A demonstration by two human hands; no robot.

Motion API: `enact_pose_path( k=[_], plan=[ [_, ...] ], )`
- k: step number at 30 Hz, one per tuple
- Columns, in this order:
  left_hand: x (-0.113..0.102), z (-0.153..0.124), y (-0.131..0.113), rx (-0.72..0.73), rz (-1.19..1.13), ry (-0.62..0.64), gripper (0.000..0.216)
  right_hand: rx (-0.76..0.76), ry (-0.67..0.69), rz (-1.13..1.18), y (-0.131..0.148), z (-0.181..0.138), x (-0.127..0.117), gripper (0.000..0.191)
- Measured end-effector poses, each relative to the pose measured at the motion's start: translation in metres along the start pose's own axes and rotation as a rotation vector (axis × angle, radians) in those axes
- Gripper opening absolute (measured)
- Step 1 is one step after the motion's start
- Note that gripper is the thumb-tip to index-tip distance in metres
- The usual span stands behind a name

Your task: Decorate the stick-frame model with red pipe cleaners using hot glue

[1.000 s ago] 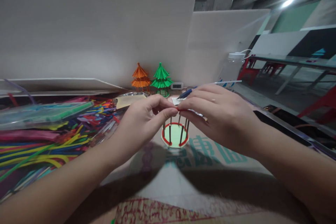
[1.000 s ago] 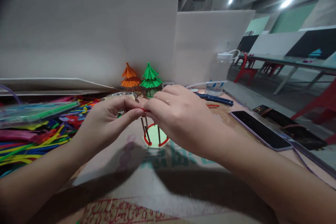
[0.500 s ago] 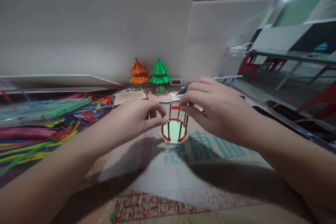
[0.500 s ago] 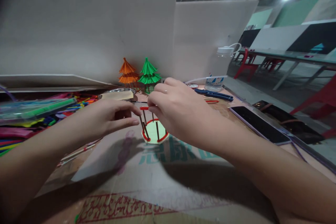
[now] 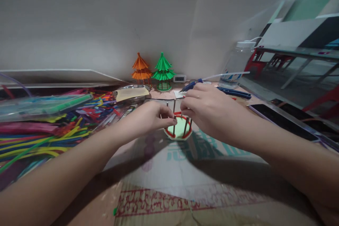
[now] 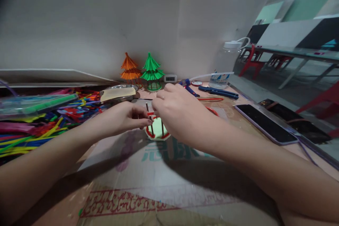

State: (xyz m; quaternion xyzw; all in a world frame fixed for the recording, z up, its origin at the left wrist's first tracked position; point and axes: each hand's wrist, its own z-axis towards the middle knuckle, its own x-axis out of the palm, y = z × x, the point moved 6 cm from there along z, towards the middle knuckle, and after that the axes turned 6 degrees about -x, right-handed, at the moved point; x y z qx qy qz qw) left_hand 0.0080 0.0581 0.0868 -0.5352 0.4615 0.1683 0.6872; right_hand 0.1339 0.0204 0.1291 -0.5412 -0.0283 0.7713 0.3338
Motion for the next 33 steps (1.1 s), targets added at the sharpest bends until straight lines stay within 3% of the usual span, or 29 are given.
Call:
enact_pose_path(
  k=[9,33],
  plan=[
    [-0.0005,-0.0059,-0.0084,0.005,0.040,-0.015,0.019,0.013,0.084,0.032,0.0005,-0.0021,0.0021,0.016],
    [0.0029,-0.0040,-0.0051,-0.017,0.072,-0.010,0.019,-0.033,0.047,0.054,0.0024,-0.0045,0.0074,0.015]
  ],
)
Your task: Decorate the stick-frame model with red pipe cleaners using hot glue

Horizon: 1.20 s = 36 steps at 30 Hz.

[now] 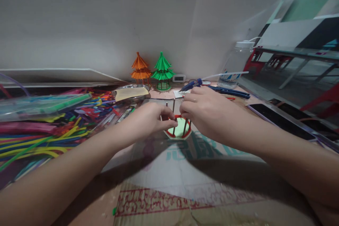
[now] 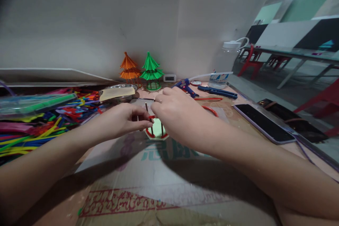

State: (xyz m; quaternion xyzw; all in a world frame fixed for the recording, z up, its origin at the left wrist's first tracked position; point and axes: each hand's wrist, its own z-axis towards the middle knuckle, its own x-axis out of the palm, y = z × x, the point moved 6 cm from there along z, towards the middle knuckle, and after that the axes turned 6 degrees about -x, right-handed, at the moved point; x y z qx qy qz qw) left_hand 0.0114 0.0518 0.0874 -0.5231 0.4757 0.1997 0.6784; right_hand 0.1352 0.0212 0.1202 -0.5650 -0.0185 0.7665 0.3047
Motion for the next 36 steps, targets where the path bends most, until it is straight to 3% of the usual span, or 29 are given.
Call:
enact_pose_path(
  k=[4,9,11,16,18,20,23,27,36],
  plan=[
    [-0.001,-0.001,0.001,-0.001,0.001,0.006,0.019,0.038,0.006,-0.013,-0.006,0.001,-0.008,0.023],
    [0.000,0.000,0.002,0.012,-0.006,0.032,0.022,0.254,-0.217,0.164,-0.017,-0.018,-0.026,0.023],
    [-0.001,0.001,0.003,-0.002,0.009,0.045,0.021,0.354,-0.250,0.336,-0.016,-0.035,-0.017,0.025],
    [-0.013,-0.006,0.006,0.036,0.094,0.056,0.023,0.553,-0.185,0.680,-0.006,-0.069,0.038,0.020],
    [-0.025,-0.011,0.003,0.078,0.141,-0.051,0.028,0.601,-0.162,0.731,-0.005,-0.072,0.057,0.022],
    [-0.036,-0.018,-0.005,0.134,0.193,-0.247,0.031,0.628,-0.159,0.756,-0.006,-0.071,0.068,0.028],
    [-0.038,-0.029,-0.024,0.277,0.265,-0.477,0.030,0.639,-0.159,0.772,-0.009,-0.067,0.075,0.033],
    [-0.018,-0.034,-0.039,0.425,0.413,-0.562,0.023,0.626,-0.144,0.807,-0.007,-0.062,0.076,0.032],
    [-0.001,-0.029,-0.035,0.485,0.555,-0.640,0.020,0.532,-0.193,0.839,-0.003,-0.051,0.075,0.024]
  ],
)
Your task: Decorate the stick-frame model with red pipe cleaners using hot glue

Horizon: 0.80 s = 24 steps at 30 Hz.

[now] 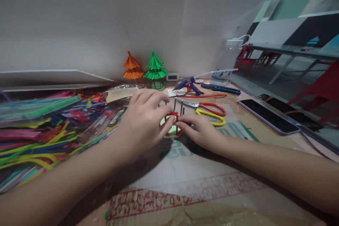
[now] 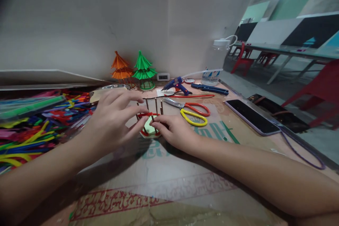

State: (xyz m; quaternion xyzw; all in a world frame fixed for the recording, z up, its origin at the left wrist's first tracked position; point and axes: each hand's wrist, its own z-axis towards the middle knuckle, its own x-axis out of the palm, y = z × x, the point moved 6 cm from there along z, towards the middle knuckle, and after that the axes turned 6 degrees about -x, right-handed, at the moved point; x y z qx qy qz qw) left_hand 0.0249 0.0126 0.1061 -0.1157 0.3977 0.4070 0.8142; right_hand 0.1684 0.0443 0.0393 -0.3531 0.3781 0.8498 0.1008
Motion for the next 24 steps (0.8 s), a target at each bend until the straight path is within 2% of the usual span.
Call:
enact_pose_path(
  k=[15,24],
  plan=[
    [0.0034,-0.0004,-0.0027,0.040,0.031,-0.067,0.016,-0.006,0.011,-0.011,0.0006,0.0007,-0.0005,0.026],
    [0.0041,-0.0006,-0.0021,0.064,0.028,-0.048,0.014,0.020,0.025,-0.013,-0.0004,-0.0006,-0.0010,0.026]
  ],
)
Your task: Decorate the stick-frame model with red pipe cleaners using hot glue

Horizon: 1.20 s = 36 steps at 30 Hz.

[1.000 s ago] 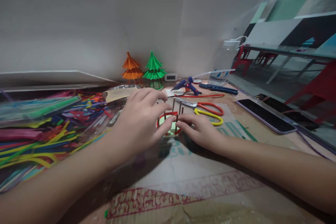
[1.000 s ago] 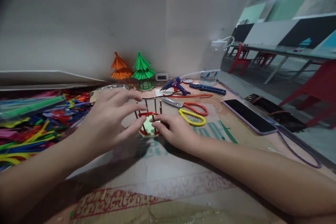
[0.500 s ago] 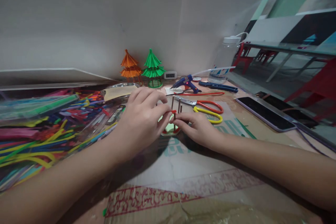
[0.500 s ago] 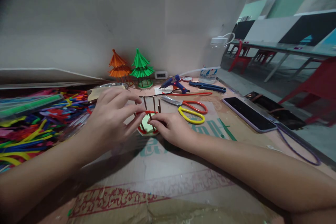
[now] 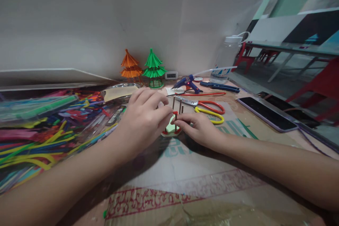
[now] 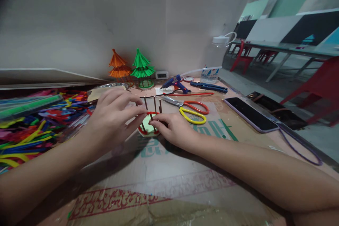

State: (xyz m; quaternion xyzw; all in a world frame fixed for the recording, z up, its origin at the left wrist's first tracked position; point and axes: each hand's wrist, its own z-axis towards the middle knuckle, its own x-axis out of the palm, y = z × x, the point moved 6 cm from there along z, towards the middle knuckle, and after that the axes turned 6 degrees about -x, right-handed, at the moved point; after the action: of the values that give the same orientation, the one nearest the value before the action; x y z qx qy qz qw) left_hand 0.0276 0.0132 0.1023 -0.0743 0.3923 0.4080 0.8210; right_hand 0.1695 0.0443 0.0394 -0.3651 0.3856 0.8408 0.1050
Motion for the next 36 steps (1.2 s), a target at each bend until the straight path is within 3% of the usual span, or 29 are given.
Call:
enact_pose_path(
  k=[11,15,21,29,33,36],
  plan=[
    [0.001,0.000,0.002,-0.037,-0.035,0.035,0.016,0.020,-0.008,0.002,-0.001,0.000,0.000,0.027],
    [0.002,0.000,0.018,-0.178,-0.138,0.160,0.039,0.040,-0.029,-0.019,-0.003,-0.002,-0.001,0.027],
    [0.014,0.000,0.036,-0.224,-0.324,0.387,0.018,0.047,-0.025,-0.003,-0.006,-0.003,-0.001,0.023],
    [0.026,0.000,0.035,-0.239,-0.410,0.381,0.016,0.025,-0.035,-0.003,-0.003,-0.001,0.000,0.021],
    [0.024,0.001,0.033,-0.232,-0.411,0.360,0.015,-0.019,-0.203,0.011,0.001,-0.008,-0.015,0.016],
    [0.024,0.000,0.034,-0.239,-0.406,0.358,0.014,-0.153,-0.376,-0.029,0.018,-0.010,-0.039,0.012]
  ],
)
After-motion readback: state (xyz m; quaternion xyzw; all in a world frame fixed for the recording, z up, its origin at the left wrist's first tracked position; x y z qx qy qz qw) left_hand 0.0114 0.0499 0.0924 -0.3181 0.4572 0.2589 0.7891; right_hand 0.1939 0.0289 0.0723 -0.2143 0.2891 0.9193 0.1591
